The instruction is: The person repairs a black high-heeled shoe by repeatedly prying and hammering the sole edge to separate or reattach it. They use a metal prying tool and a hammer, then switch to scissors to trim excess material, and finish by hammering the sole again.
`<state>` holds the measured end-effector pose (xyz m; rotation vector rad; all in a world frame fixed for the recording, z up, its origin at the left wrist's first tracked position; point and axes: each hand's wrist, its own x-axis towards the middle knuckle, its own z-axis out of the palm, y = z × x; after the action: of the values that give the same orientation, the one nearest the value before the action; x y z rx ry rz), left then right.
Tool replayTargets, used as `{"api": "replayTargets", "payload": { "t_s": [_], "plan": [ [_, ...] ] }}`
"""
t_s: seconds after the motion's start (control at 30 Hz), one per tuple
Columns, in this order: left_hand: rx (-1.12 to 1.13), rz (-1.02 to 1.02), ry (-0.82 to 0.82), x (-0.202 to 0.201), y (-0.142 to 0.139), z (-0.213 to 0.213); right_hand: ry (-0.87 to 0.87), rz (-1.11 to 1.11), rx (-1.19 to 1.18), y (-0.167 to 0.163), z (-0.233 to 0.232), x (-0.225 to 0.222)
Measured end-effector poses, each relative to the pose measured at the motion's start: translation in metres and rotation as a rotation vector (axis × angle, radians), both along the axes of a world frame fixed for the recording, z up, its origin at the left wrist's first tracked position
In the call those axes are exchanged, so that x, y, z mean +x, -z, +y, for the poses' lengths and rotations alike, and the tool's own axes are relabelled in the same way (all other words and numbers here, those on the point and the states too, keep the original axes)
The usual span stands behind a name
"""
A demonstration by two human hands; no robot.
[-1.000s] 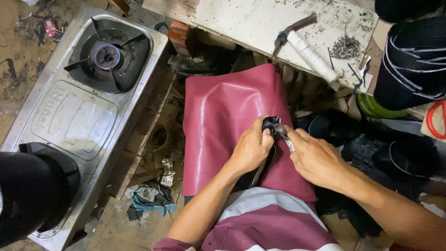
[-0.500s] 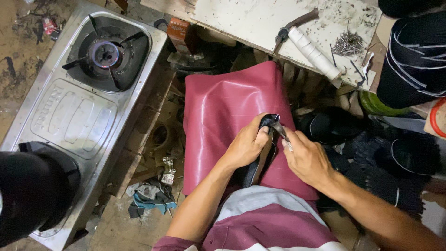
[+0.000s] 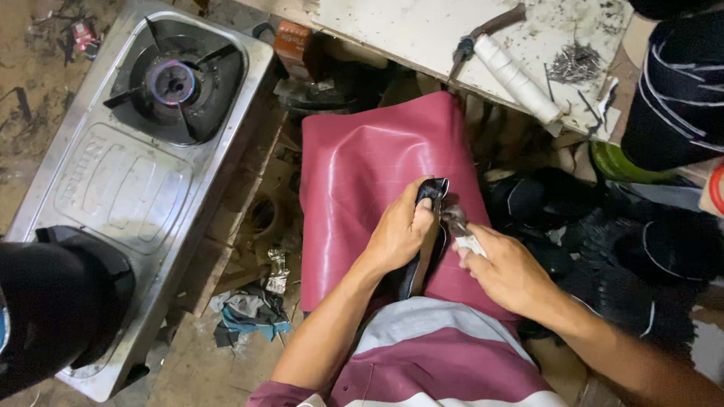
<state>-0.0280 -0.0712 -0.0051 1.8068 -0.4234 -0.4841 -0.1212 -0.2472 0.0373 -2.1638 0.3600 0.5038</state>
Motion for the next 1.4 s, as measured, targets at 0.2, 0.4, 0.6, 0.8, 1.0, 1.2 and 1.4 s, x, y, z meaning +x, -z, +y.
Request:
{"api": "replayTargets", "payload": {
  "t_s": [0.2,0.4,0.6,0.8,1.0,1.2,1.4],
  "plan": [
    [-0.021,-0.130,0.009,-0.015,-0.004,-0.010,-0.081,-0.008,0.066,0.004,-0.021,0.004],
    [0.018,-0.178,0.048,-0.024,-0.006,-0.017,-0.332,-0.188,-0.126,-0.031,-0.031,0.004],
    [-0.052,-0.182,0.072,-0.021,-0.004,-0.008,-0.285,-0.244,-0.229,-0.045,-0.013,-0.001],
    [-0.184,-0.097,0.132,-0.014,0.002,0.007,-0.092,-0.630,-0.232,0.013,0.012,-0.017],
    [-0.207,-0.021,0.154,-0.011,-0.003,0.004,-0.004,-0.758,-0.294,0.049,0.021,-0.022],
    [-0.004,-0.033,0.059,-0.011,-0.015,-0.004,-0.023,-0.601,-0.189,0.022,0.024,-0.025],
    [-0.006,-0.161,0.036,-0.024,-0.016,-0.007,-0.096,-0.162,-0.059,-0.013,0.001,-0.019]
  ]
}}
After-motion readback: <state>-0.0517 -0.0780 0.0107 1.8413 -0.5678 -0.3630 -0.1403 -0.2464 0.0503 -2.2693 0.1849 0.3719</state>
